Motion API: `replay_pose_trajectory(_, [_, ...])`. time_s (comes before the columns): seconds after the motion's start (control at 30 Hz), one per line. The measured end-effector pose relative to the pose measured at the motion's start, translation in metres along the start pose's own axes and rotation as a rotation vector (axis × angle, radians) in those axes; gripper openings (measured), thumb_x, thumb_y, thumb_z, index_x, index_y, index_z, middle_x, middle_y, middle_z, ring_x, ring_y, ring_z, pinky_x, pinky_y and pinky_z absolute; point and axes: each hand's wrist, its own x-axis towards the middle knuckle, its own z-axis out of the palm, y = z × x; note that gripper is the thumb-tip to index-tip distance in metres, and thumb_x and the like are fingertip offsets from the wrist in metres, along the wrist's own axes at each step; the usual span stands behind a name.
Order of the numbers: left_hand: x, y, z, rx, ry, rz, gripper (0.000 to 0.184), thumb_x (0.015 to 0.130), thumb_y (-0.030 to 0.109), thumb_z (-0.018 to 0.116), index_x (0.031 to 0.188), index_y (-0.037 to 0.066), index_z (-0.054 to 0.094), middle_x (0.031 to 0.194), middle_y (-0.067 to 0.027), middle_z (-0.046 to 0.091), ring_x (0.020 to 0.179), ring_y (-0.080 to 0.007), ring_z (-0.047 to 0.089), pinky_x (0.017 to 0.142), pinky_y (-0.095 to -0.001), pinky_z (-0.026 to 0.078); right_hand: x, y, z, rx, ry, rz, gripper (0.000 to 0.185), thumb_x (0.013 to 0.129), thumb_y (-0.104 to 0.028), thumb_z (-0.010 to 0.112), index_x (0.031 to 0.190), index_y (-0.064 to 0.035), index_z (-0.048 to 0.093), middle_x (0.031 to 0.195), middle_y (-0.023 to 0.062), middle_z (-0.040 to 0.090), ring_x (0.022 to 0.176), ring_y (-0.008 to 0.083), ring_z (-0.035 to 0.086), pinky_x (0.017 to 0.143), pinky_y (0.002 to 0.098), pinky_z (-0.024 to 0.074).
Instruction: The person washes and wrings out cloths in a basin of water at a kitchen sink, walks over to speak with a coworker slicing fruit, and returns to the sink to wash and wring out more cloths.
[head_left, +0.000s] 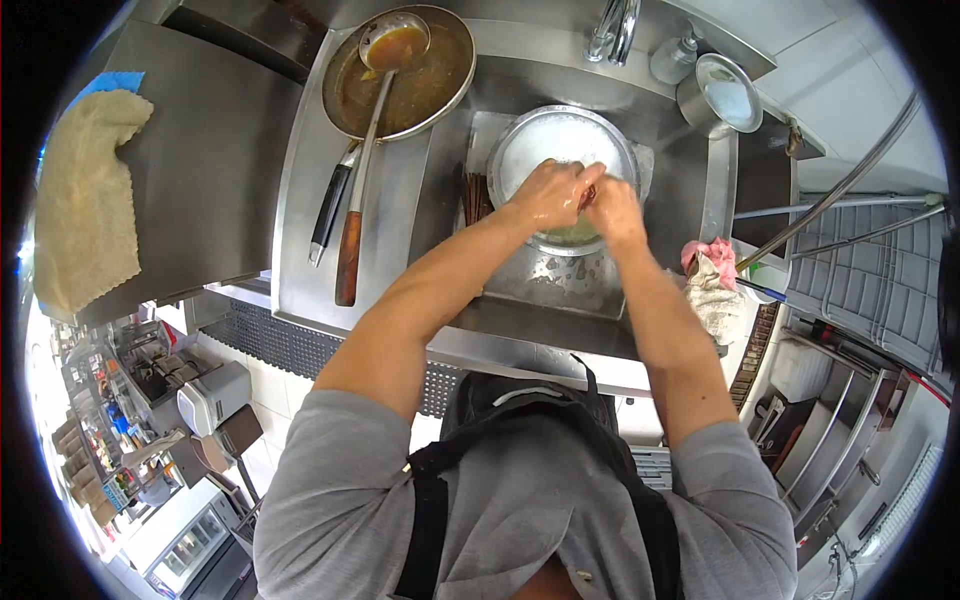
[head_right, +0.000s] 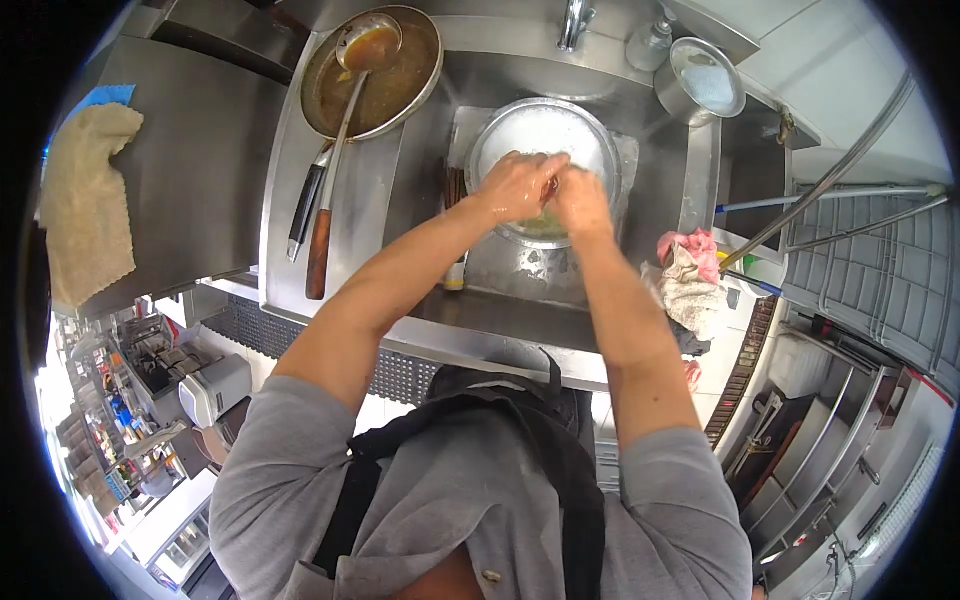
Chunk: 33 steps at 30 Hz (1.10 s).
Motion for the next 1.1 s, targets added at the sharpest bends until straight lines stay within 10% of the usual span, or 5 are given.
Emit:
replay_pose_trajectory(0.13, [-0.036, 0.0, 0.036, 0.119, -0.132, 0.13, 0.046, 0.07, 0.02, 0.066, 0.114, 0.014, 0.05, 0.095, -0.0082, 0.057, 0.09, -0.0246, 0.054, 0.08, -0.041, 0.036, -0.041, 0.004, 0.028, 0.322, -0.15, 0.373, 0.028, 0.066, -0.014, 0.064, 0.091, -0.003, 0.06, 0.09, 0.0192, 0.063, 0.086, 0.0362, 0.06, 0.076, 0.0428, 0.0467])
replay_pose_trajectory(0.37, [-0.088, -0.062, 0.114, -0.035, 0.086, -1.233, 0.077, 0.064, 0.019, 0.066, 0.128, -0.004, 0.031, 0.123, -0.0261, 0.044, 0.117, -0.0383, 0.04, 0.101, -0.0417, 0.03, -0.131, 0.044, 0.053, 0.181, -0.119, 0.621, 0.039, 0.064, -0.022, 0.071, 0.096, -0.0038, 0.059, 0.093, 0.02, 0.063, 0.091, 0.036, 0.059, 0.077, 0.0418, 0.0467])
replay_pose_trajectory(0.53, [-0.108, -0.128, 0.136, -0.363, -0.012, -1.422, 0.066, 0.07, 0.017, 0.059, 0.125, -0.002, 0.028, 0.116, -0.0282, 0.05, 0.109, -0.041, 0.049, 0.094, -0.0427, 0.039, -0.168, 0.056, 0.04, 0.355, -0.102, 0.619, 0.044, 0.06, -0.022, 0.074, 0.095, -0.0014, 0.059, 0.09, 0.0203, 0.063, 0.091, 0.0355, 0.06, 0.077, 0.0397, 0.0476])
replay_pose_trajectory(0.93, [-0.159, -0.075, 0.092, -0.006, -0.412, -0.712, 0.051, 0.072, 0.02, 0.059, 0.119, 0.006, 0.048, 0.103, -0.019, 0.06, 0.092, -0.0329, 0.059, 0.079, -0.0429, 0.047, -0.117, 0.026, 0.024, 0.505, -0.066, 0.042, 0.041, 0.073, -0.009, 0.065, 0.112, 0.0008, 0.056, 0.106, 0.0164, 0.059, 0.094, 0.0274, 0.055, 0.085, 0.0348, 0.0416])
replay_pose_trajectory(1.1, [-0.278, 0.08, -0.08, -0.31, 0.16, -0.584, 0.055, 0.071, 0.019, 0.062, 0.123, 0.009, 0.048, 0.095, -0.0144, 0.062, 0.087, -0.0301, 0.059, 0.08, -0.0384, 0.046, -0.14, 0.001, 0.053, 0.505, -0.419, -0.356, 0.032, 0.08, -0.003, 0.057, 0.11, 0.0059, 0.055, 0.089, 0.012, 0.061, 0.068, 0.0168, 0.061, 0.058, 0.0283, 0.0491])
